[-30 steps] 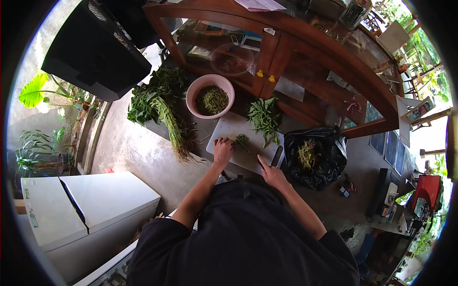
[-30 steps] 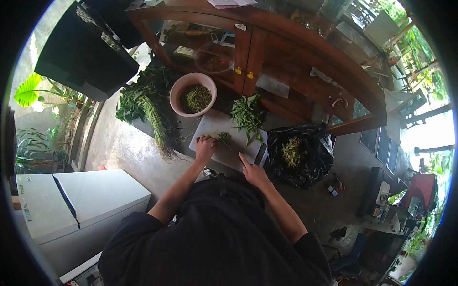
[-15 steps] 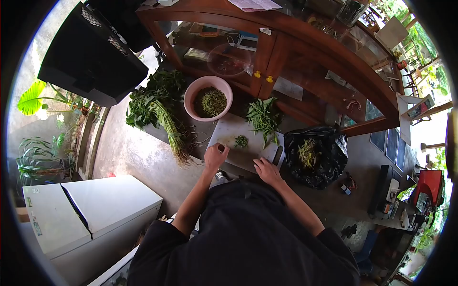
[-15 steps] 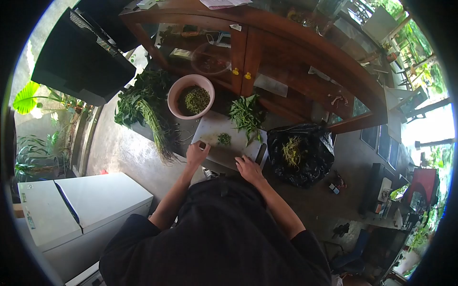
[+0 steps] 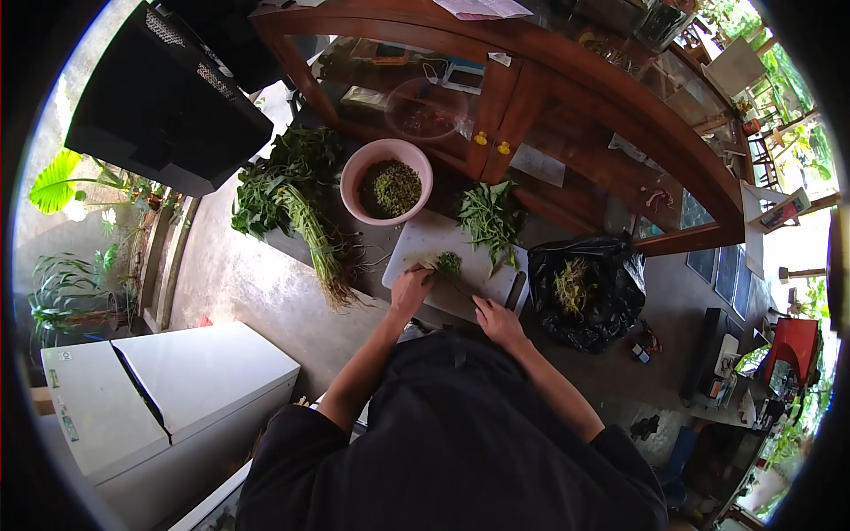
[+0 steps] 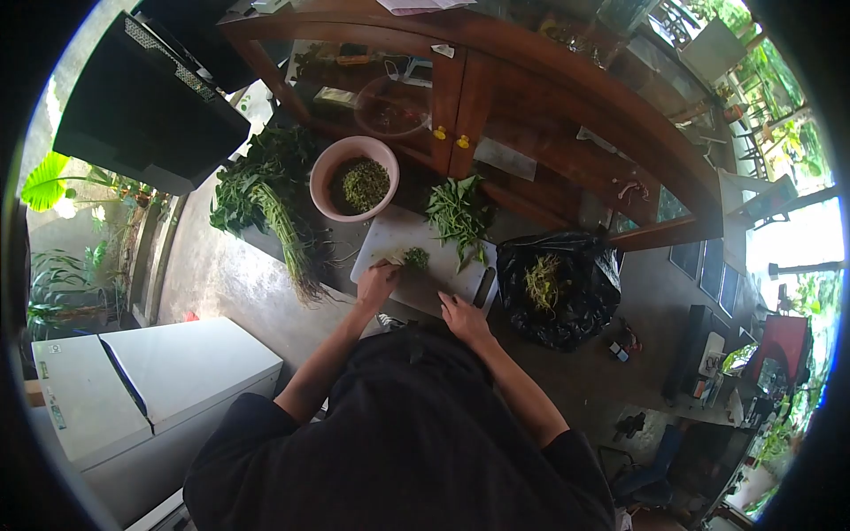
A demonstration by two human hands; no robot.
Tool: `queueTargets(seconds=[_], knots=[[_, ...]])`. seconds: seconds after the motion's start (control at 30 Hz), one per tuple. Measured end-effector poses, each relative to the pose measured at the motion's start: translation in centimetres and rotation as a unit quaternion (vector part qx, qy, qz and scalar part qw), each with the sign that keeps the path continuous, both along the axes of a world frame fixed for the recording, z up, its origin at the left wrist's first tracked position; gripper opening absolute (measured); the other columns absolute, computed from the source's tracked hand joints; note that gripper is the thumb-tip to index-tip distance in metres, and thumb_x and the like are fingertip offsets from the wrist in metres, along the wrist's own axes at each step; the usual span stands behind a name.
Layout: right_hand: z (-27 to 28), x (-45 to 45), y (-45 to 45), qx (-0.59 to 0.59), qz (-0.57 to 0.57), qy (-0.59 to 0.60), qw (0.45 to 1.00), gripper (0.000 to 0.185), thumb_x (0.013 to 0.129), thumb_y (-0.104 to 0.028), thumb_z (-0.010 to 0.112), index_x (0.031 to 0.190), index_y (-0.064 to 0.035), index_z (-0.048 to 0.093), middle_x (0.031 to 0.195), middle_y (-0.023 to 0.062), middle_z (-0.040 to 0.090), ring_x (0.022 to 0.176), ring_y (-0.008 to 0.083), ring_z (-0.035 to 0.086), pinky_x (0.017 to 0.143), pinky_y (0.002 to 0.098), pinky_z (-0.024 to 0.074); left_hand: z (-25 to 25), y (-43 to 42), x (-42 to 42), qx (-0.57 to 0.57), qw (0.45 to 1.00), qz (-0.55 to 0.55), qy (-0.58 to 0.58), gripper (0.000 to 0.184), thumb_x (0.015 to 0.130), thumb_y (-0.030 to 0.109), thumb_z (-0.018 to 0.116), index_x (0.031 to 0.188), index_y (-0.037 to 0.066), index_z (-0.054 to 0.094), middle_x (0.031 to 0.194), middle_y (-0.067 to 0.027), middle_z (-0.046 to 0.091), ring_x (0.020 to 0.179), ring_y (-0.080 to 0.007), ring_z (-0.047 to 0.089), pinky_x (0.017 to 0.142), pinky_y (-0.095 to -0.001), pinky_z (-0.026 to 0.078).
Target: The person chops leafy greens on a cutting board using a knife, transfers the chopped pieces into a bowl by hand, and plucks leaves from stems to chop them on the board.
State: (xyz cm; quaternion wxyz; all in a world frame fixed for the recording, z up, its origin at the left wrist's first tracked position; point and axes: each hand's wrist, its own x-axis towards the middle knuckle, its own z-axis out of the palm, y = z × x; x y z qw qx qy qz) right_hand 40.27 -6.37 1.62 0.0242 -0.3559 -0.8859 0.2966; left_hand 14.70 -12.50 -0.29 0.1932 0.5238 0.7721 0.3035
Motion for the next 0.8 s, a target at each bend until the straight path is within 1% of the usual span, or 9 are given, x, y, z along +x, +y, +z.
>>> queueTargets(seconds=[0.07, 0.13, 0.27, 0.43, 0.47, 0.53, 0.67, 0.73, 0.8], knots=[[-0.3, 0.1, -0.1, 0.008, -0.003, -0.009, 1.0, 0.041, 0.098, -0.029, 0.049, 0.136, -0.0144, 0.051, 0.11, 0.0162, 0.063, 0.089, 0.0417, 0.064, 0.077, 0.0498, 0.0544, -0.6, -0.1, 0.0, -0.003, 1.0, -0.014, 0.009, 0.02, 0.082, 0.02, 0.065, 0.097, 0.011, 0.074, 0.099, -0.0066, 0.069, 0.088, -0.0302, 0.067, 0.076, -0.0401, 0.054], [-0.9, 0.3, 0.0, 0.013, 0.001, 0.011, 1.0, 0.042, 0.098, -0.031, 0.048, 0.138, -0.0178, 0.049, 0.11, 0.0185, 0.063, 0.084, 0.0445, 0.065, 0.074, 0.0518, 0.0548, -0.8, -0.2, 0.0, -0.004, 0.999, -0.03, 0.018, 0.02, 0.083, 0.02, 0.064, 0.097, 0.011, 0.074, 0.1, -0.0063, 0.068, 0.089, -0.0295, 0.066, 0.078, -0.0396, 0.054], [-1.2, 0.3, 0.1, -0.006, 0.007, -0.017, 1.0, 0.042, 0.098, -0.031, 0.049, 0.138, -0.0181, 0.049, 0.108, 0.019, 0.063, 0.081, 0.0436, 0.065, 0.072, 0.0524, 0.0546, -1.0, -0.4, -0.1, -0.02, 0.999, -0.039, 0.027, 0.019, 0.083, 0.02, 0.064, 0.097, 0.011, 0.074, 0.097, -0.0049, 0.067, 0.092, -0.027, 0.066, 0.078, -0.039, 0.054], [-4.4, 0.8, -0.1, 0.021, 0.005, 0.035, 0.999, 0.042, 0.097, -0.029, 0.051, 0.138, -0.0193, 0.05, 0.097, 0.017, 0.066, 0.077, 0.0419, 0.065, 0.069, 0.0513, 0.0545, -1.5, -0.2, -0.2, -0.017, 0.997, -0.05, 0.049, 0.017, 0.084, 0.02, 0.064, 0.096, 0.013, 0.074, 0.097, -0.0033, 0.066, 0.094, -0.0259, 0.065, 0.078, -0.0387, 0.054], [-4.9, 1.1, -0.1, 0.021, 0.006, 0.034, 0.999, 0.042, 0.097, -0.029, 0.051, 0.138, -0.0193, 0.05, 0.097, 0.017, 0.066, 0.077, 0.0419, 0.065, 0.069, 0.0513, 0.0545, -1.4, -0.3, -0.1, -0.022, 0.997, -0.048, 0.054, 0.017, 0.084, 0.02, 0.063, 0.095, 0.013, 0.074, 0.097, -0.0033, 0.066, 0.093, -0.0262, 0.065, 0.078, -0.0388, 0.054], [-4.1, 1.3, 0.1, -0.005, 0.007, -0.006, 1.0, 0.041, 0.097, -0.027, 0.05, 0.137, -0.0178, 0.052, 0.109, 0.0155, 0.067, 0.09, 0.039, 0.065, 0.077, 0.049, 0.0545, -1.5, -0.3, -0.1, -0.028, 0.997, -0.044, 0.059, 0.017, 0.084, 0.02, 0.063, 0.095, 0.013, 0.074, 0.096, -0.0033, 0.066, 0.092, -0.0264, 0.065, 0.078, -0.0389, 0.054], [-4.5, 2.5, 0.0, -0.023, 0.008, 0.043, 0.999, 0.039, 0.097, -0.026, 0.051, 0.135, -0.0161, 0.054, 0.111, 0.0153, 0.067, 0.093, 0.0378, 0.065, 0.08, 0.0475, 0.0541, -1.3, -0.2, -0.2, -0.022, 0.996, -0.054, 0.071, 0.017, 0.084, 0.022, 0.062, 0.094, 0.014, 0.074, 0.095, -0.0033, 0.066, 0.091, -0.0265, 0.064, 0.077, -0.0393, 0.054], [-4.7, 2.8, -0.2, -0.01, -0.003, 0.068, 0.998, 0.039, 0.096, -0.026, 0.052, 0.134, -0.0178, 0.055, 0.099, 0.0191, 0.068, 0.082, 0.04, 0.066, 0.073, 0.0508, 0.0544, -1.3, -0.3, -0.2, -0.03, 0.996, -0.054, 0.071, 0.017, 0.084, 0.022, 0.062, 0.093, 0.013, 0.074, 0.095, -0.0034, 0.066, 0.091, -0.0268, 0.064, 0.077, -0.0393, 0.054], [-4.9, 2.1, -0.2, -0.004, -0.004, 0.078, 0.997, 0.039, 0.096, -0.026, 0.052, 0.134, -0.0179, 0.055, 0.099, 0.0188, 0.068, 0.082, 0.0398, 0.066, 0.073, 0.0508, 0.0543, -1.3, -0.3, -0.2, -0.014, 0.996, -0.055, 0.073, 0.017, 0.084, 0.022, 0.062, 0.093, 0.013, 0.074, 0.094, -0.0034, 0.066, 0.09, -0.0271, 0.064, 0.077, -0.0394, 0.053]])
